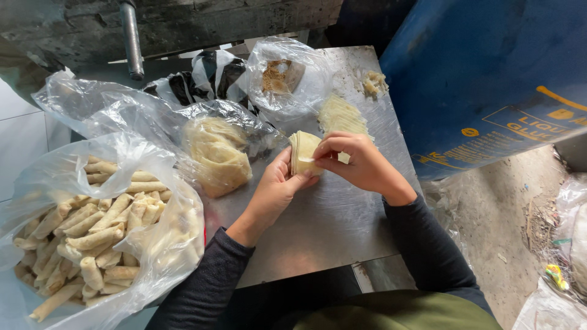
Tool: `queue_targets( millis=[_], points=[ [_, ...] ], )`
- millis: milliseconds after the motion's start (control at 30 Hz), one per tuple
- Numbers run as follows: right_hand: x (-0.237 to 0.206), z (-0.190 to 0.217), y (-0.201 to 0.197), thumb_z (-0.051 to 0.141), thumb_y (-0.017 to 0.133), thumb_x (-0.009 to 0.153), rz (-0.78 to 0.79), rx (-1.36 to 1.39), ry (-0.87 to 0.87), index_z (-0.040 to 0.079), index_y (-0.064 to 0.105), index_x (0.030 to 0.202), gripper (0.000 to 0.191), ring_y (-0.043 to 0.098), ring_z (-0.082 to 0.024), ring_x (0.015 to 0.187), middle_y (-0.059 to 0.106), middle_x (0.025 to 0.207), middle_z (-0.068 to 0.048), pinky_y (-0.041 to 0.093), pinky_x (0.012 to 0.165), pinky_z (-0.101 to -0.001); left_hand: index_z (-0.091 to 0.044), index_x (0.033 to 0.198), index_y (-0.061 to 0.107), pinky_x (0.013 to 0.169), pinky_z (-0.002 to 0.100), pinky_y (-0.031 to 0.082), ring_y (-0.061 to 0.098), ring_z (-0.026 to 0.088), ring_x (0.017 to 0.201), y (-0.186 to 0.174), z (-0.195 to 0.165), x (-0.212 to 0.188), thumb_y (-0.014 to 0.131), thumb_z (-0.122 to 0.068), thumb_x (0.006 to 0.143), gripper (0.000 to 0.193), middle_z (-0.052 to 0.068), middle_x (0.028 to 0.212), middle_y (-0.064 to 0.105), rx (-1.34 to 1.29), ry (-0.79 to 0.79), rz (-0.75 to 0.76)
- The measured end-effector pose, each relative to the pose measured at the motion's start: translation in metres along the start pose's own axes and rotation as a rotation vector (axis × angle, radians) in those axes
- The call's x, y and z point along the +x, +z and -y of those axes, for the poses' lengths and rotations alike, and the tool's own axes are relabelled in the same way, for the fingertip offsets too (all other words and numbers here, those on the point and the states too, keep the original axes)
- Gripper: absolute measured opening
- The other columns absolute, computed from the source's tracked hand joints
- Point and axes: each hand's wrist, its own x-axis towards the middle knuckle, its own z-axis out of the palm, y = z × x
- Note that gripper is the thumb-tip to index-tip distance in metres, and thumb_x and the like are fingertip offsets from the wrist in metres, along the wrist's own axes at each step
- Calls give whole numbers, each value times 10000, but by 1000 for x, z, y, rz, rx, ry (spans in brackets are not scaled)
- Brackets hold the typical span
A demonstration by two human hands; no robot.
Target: The person places a scoop of brown filling onto thin pastry sheets, folds the sheets over the filling, and places the finished rolls into a plastic bag with a pile of similar rolls. They also pinch pieces from a block of dough and press a sheet of dough flat on the metal table.
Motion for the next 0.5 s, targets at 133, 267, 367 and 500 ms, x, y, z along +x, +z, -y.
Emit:
queue_targets(
  millis=[133,267,367,500],
  points=[
    [-5,-13,9,42,712,956,-67,193,134,4,680,1061,116,664,-89,871,707,940,-30,573,776,-263,-68,1467,497,874,279,588,649,78,1117,1,-1,0,619,-140,1007,481,-5,1276,660,44,2,-86],
    [-7,-34,-2,54,667,1012,-205,581,282,6,706,1087,97,660,-82,839,715,944,-24,557,750,-246,-60,1439,547,814,264,588,684,86,1044,-1,-1,0,616,-165,1004,452,0,1199,714,62,-29,-171],
    [-12,-49,-31,61,659,1044,-428,593,255,0,720,1123,117,667,-87,870,731,975,-31,552,798,-240,-65,1420,558,801,263,588,688,74,1025,-3,-1,0,619,-168,997,439,-8,1178,724,29,-16,-192],
    [-18,-56,-51,66,685,1015,-423,184,226,16,736,1118,125,658,-91,880,750,1022,-33,545,774,-251,-63,1406,571,797,263,589,682,65,989,-4,1,1,623,-164,1001,420,-4,1158,721,-12,3,-226]
  ],
)
